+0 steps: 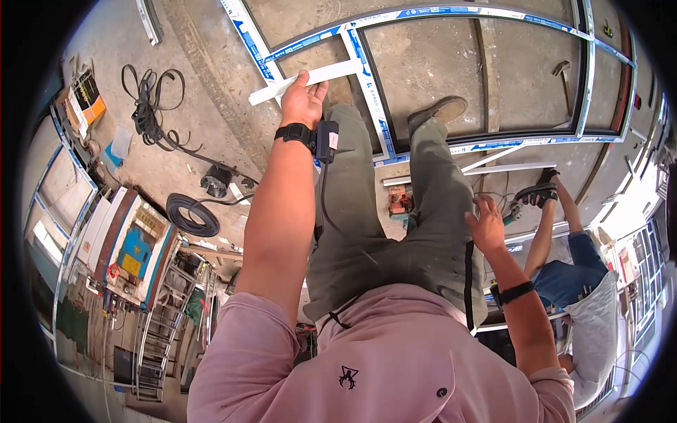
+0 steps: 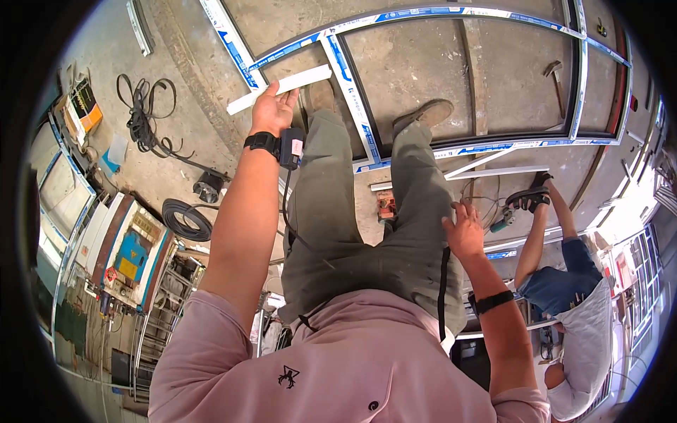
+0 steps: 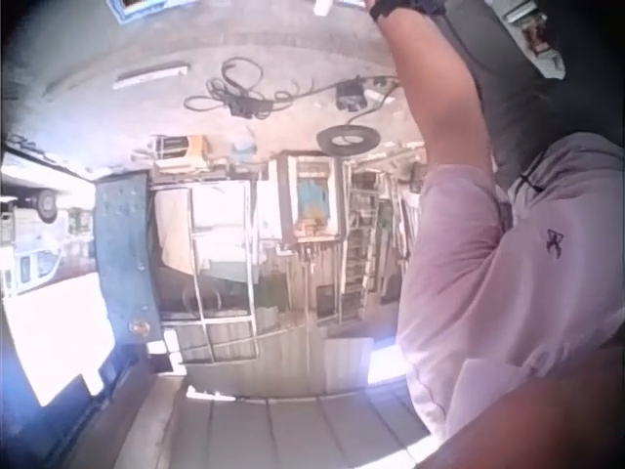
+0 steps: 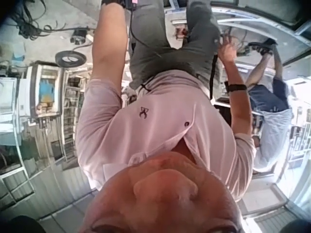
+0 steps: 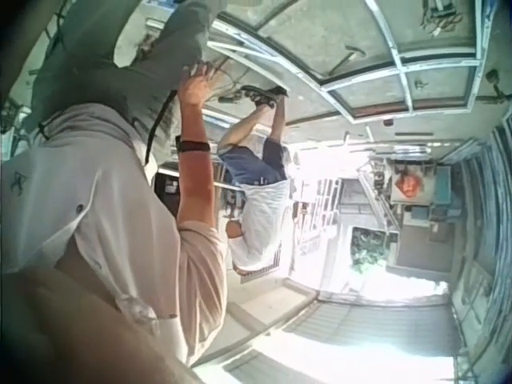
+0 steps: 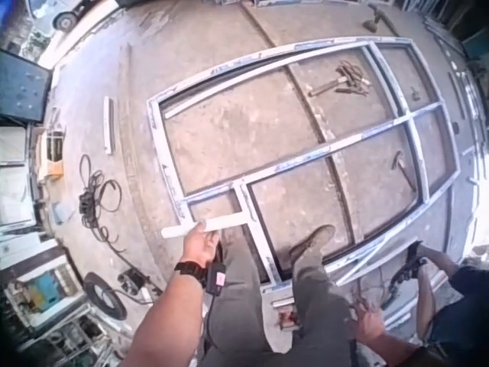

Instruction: Assembling aluminum window frames by cutting extrusions with a miter saw and joining them on the floor.

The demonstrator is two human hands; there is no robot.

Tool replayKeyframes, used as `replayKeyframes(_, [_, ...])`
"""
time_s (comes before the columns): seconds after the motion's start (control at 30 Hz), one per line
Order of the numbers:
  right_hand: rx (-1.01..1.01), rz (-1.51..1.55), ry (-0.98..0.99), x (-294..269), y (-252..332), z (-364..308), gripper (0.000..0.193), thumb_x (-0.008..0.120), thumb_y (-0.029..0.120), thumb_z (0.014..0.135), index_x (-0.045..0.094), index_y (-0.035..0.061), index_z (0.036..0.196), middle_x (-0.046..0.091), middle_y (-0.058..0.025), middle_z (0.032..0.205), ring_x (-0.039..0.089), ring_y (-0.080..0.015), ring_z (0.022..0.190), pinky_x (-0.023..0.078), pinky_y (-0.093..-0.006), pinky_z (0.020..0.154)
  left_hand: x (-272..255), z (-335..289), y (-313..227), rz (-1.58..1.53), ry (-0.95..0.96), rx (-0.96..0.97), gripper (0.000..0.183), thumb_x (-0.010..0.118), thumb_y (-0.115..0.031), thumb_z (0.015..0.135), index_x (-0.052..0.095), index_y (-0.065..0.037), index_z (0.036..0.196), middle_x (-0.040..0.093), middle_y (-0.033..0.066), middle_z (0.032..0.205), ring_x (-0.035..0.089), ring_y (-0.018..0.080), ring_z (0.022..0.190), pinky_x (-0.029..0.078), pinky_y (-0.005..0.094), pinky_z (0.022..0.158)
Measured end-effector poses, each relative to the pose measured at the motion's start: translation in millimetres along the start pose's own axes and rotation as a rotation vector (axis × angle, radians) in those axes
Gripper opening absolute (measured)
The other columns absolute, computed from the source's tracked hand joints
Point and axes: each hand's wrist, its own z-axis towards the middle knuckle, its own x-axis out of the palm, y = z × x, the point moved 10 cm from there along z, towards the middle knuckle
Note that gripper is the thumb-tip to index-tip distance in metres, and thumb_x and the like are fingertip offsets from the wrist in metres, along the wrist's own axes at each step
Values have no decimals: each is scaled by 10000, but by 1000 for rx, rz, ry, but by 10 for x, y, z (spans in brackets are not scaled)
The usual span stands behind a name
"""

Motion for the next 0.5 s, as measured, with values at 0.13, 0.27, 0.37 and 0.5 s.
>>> replayKeyframes(0.13, [224, 250, 115, 470, -10, -2, 468, 625, 199, 833, 466, 43, 1244, 481, -181, 1304, 445, -372, 1224, 353, -441, 1039, -84, 764, 131, 43, 2, -44, 274, 525, -110, 969, 440, 33, 1187, 517, 162, 1132, 551, 297, 1083, 509, 438, 953])
replayKeyframes(0.27, [157, 251, 37, 462, 310, 137, 495, 596, 155, 833, 436, 34, 1285, 447, -204, 1333, 427, -403, 1232, 339, -447, 1048, -254, 1519, 209, 29, -30, -57, 278, 505, -106, 976, 415, 47, 1190, 513, 186, 1151, 554, 318, 1088, 511, 451, 962])
replayKeyframes(0.37, [162, 278, 51, 416, 296, 160, 509, 577, 151, 831, 426, 29, 1301, 435, -213, 1337, 420, -404, 1236, 330, -450, 1054, -214, 1922, 255, 45, 0, -54, 287, 484, -134, 988, 398, 60, 1181, 480, 235, 1200, 520, 358, 1133, 500, 447, 985])
replayKeyframes(0.5, [163, 303, 42, 430, 395, 197, 507, 556, 172, 837, 424, 29, 1306, 431, -221, 1334, 425, -412, 1226, 332, -454, 1049, -251, 2255, 316, 65, -24, -28, 294, 488, -135, 988, 397, 67, 1182, 467, 250, 1218, 510, 376, 1150, 499, 446, 996])
